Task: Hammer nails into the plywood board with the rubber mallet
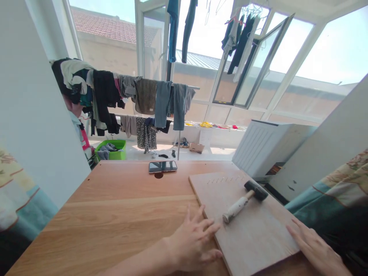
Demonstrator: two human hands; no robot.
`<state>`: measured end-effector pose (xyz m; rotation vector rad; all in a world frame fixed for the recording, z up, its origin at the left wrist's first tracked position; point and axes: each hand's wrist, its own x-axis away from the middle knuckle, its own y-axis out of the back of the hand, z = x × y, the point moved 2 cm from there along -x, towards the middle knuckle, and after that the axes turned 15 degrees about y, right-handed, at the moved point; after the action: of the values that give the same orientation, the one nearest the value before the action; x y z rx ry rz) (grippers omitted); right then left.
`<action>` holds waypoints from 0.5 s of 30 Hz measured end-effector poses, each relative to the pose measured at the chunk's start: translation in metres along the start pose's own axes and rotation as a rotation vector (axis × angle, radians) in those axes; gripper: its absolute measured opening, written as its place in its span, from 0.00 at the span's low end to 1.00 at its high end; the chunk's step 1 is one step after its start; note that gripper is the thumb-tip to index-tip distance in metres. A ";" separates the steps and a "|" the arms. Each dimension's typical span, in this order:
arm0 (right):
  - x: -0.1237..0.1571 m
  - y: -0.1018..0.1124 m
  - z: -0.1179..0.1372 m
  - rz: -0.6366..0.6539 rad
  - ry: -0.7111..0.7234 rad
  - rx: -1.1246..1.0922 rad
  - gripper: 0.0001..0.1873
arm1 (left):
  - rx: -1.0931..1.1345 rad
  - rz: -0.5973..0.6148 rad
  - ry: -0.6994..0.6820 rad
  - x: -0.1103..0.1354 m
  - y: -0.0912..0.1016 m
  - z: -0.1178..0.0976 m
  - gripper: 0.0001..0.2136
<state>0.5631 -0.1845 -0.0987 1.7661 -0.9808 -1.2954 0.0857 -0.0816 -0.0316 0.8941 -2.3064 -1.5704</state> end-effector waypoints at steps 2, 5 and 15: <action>0.004 -0.004 -0.001 0.041 0.069 0.025 0.26 | -0.024 -0.035 -0.015 -0.001 -0.003 0.000 0.29; 0.006 -0.009 -0.005 0.052 0.072 0.081 0.29 | -0.103 -0.096 -0.042 -0.002 -0.004 0.000 0.26; -0.002 0.003 0.009 0.098 0.045 -0.006 0.28 | -0.244 -0.202 -0.136 -0.009 0.012 0.003 0.23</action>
<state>0.5535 -0.1849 -0.0973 1.7138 -1.0241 -1.1911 0.0869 -0.0715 -0.0207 1.0113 -2.1005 -2.0019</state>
